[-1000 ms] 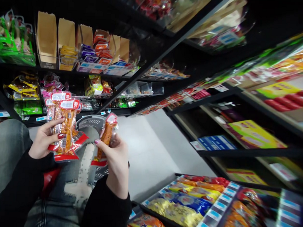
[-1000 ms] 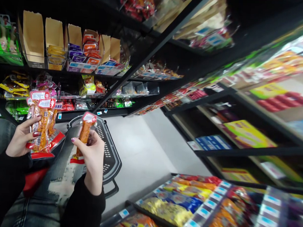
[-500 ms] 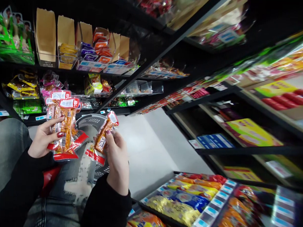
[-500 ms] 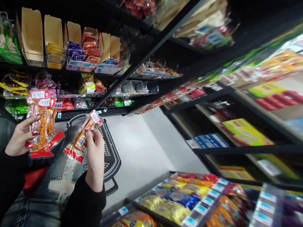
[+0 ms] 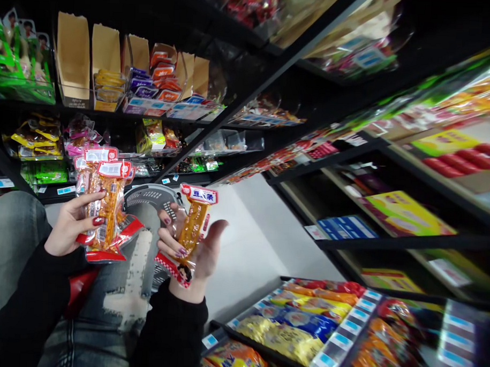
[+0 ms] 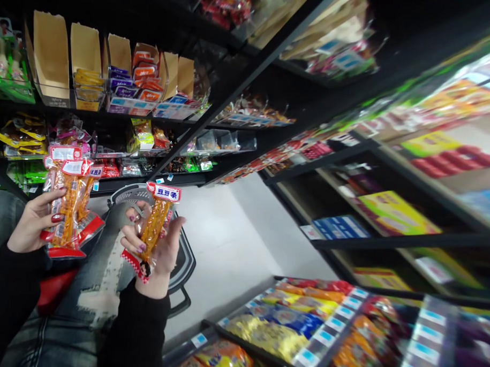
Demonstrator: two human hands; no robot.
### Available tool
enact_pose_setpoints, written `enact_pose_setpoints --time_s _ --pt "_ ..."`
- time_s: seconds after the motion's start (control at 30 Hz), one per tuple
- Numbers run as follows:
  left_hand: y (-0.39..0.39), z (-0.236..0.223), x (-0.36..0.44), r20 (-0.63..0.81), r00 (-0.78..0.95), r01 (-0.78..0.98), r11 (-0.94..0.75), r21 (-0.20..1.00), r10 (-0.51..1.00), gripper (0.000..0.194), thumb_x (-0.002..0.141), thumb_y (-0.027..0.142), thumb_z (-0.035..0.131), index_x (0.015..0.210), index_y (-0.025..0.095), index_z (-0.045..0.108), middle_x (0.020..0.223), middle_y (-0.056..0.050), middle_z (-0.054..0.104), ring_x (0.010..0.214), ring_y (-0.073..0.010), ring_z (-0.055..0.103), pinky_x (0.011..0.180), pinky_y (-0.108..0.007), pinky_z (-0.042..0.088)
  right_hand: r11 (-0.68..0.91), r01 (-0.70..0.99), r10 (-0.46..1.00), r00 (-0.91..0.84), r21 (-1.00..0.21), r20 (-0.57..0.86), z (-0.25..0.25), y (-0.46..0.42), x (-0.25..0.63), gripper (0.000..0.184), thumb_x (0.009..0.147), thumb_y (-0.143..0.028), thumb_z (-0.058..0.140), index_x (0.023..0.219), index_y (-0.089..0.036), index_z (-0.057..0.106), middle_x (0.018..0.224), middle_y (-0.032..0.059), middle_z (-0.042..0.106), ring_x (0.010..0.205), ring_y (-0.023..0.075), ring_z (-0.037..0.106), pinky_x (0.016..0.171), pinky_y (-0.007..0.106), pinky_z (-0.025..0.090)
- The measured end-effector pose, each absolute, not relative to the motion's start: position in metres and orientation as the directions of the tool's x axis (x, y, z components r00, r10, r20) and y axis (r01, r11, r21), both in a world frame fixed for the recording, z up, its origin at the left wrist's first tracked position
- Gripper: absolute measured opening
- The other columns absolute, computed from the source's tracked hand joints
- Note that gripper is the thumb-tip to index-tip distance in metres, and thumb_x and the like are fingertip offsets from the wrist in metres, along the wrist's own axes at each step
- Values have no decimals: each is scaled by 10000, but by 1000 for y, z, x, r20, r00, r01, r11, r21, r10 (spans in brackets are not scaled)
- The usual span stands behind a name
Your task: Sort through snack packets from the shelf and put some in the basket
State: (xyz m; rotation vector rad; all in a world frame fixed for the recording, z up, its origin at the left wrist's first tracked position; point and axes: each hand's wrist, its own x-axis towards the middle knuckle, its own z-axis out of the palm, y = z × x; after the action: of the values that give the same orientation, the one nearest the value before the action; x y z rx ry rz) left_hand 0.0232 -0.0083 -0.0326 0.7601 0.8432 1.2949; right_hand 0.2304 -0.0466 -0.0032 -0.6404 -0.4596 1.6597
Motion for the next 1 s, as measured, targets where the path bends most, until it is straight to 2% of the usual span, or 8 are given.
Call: enact_pose_setpoints --time_s 0.1,0.17,0.27,0.43,0.57,0.7,0.87,1.0 --pt "-10 -32 23 -87 125 -528 140 838 988 412 463 145 827 840 289 746 901 -11 750 832 -209 691 711 -275 563 -169 -746 977 -38 -644 -211 -7 -42 225 313 744 -487 608 863 -201 645 705 -28 551 412 21 339 384 157 325" --pt "-12 -32 24 -77 180 -542 164 824 981 408 473 148 825 845 295 746 837 -7 754 750 -198 700 679 -279 570 -161 -693 966 34 -702 -255 -10 -38 217 291 738 -452 619 854 -189 662 688 -12 592 479 67 478 466 207 433" --pt "-14 -33 26 -62 253 -554 197 809 966 405 480 150 825 846 305 745 799 3 756 714 -180 701 647 -247 567 -143 -554 948 161 -820 -274 -12 -36 202 298 759 -451 590 863 -183 671 655 6 639 552 141 580 557 286 494" --pt "-18 -35 36 -50 299 -584 224 780 953 405 446 158 840 811 308 749 807 2 759 706 -181 702 641 -243 567 -79 -361 933 301 -929 -196 -12 -40 181 276 777 -460 565 830 -206 662 756 9 680 682 177 610 637 303 490" --pt "-23 -34 43 -41 370 -578 264 772 928 378 463 175 834 811 299 752 817 -21 759 727 -224 706 681 -328 580 -170 -117 923 329 -978 -200 -17 -39 174 314 783 -501 537 642 -224 585 546 -22 564 500 146 489 511 280 424" --pt "-24 -34 45 -38 325 -550 221 805 945 363 457 185 835 800 275 756 851 -39 758 781 -250 702 717 -349 572 -153 -24 926 346 -988 -152 -23 -36 176 392 828 -577 415 801 -233 602 740 21 628 632 172 550 599 313 456" --pt "-21 -38 42 3 268 -485 132 865 963 360 487 220 830 834 275 753 888 -37 755 843 -247 691 780 -340 546 -95 -5 978 186 -995 -94 -27 -33 191 463 857 -595 343 915 -233 627 928 54 639 858 202 582 778 346 458" --pt "-19 -41 40 45 234 -405 56 913 971 346 525 246 818 862 278 749 909 -38 753 887 -255 679 835 -366 521 74 87 903 417 -993 104 -14 -42 201 344 854 -520 440 981 -245 603 955 32 592 841 177 541 777 328 421"
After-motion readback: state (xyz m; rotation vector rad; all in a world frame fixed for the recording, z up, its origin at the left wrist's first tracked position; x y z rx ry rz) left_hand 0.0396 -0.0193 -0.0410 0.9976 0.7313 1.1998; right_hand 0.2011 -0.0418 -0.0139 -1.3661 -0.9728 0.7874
